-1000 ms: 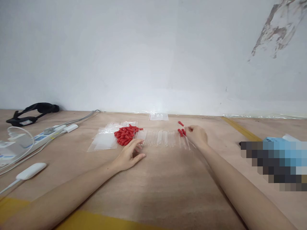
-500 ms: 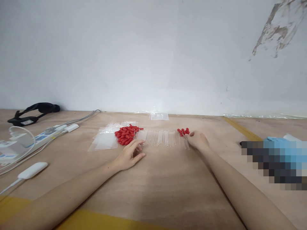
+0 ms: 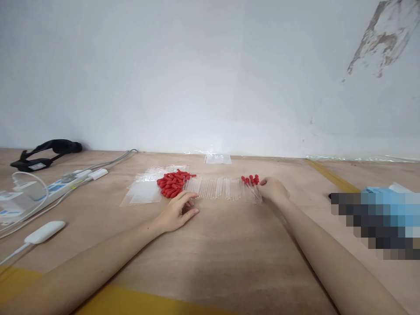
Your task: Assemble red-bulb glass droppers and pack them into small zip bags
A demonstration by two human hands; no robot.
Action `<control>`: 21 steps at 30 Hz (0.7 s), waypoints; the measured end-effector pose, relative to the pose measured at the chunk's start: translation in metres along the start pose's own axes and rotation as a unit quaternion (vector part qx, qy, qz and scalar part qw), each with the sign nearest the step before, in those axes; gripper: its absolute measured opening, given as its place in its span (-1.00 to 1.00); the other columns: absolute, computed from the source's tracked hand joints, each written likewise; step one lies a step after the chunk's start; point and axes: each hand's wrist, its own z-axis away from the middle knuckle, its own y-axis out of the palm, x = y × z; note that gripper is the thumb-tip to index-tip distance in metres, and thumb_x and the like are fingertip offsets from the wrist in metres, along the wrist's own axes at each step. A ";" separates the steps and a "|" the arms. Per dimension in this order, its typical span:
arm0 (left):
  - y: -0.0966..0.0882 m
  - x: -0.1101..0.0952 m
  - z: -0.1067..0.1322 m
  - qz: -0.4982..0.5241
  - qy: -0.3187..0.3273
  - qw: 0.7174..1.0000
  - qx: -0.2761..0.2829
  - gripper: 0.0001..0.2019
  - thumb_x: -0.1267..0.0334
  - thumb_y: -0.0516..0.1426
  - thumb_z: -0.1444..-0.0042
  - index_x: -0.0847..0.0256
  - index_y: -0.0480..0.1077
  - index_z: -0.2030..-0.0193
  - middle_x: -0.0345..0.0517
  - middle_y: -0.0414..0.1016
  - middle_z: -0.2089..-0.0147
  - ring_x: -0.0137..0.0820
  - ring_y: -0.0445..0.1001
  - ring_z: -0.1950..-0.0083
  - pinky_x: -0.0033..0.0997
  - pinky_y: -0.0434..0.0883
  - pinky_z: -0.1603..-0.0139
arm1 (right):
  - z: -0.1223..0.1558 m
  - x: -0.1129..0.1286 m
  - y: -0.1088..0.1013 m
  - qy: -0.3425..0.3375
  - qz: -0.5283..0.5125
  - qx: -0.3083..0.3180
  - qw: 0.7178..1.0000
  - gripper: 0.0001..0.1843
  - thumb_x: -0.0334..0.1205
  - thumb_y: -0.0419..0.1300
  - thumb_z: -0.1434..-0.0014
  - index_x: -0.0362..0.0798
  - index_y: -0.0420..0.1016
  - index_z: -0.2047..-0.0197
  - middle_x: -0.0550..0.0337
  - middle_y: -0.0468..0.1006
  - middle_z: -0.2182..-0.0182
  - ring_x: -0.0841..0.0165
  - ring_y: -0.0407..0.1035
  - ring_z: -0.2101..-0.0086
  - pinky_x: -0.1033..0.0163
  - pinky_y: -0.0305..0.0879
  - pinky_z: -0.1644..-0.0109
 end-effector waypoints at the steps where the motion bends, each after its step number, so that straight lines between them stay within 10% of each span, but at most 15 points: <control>1: 0.000 0.000 0.000 -0.001 0.000 1.000 0.001 -0.67 0.28 0.06 -0.06 0.18 0.19 0.00 -0.08 0.26 0.16 -0.43 0.33 0.24 -0.41 0.39 0.25 | -0.001 -0.001 0.000 -0.001 -0.005 -0.008 1.000 -0.79 -0.13 0.11 0.15 0.00 0.47 0.42 0.11 0.52 0.41 0.27 0.38 0.39 0.29 0.15 0.44; 11: 0.001 0.001 0.000 -0.005 0.003 1.000 0.002 -0.69 0.31 0.07 -0.06 0.18 0.21 0.02 -0.09 0.27 0.15 -0.44 0.34 0.24 -0.44 0.39 0.24 | 0.005 0.005 0.016 -0.122 -0.004 0.007 0.993 -0.72 0.01 0.14 0.14 -0.04 0.37 0.62 0.18 0.46 0.56 0.35 0.34 0.46 0.32 0.12 0.44; 21: 0.000 -0.001 0.000 0.000 -0.005 1.000 0.008 -0.71 0.31 0.07 -0.06 0.16 0.24 0.04 -0.09 0.27 0.15 -0.44 0.34 0.24 -0.43 0.40 0.24 | 0.006 0.007 0.010 -0.087 -0.028 -0.007 0.996 -0.69 0.03 0.07 0.06 -0.06 0.38 0.55 0.21 0.41 0.64 0.41 0.30 0.58 0.35 0.08 0.52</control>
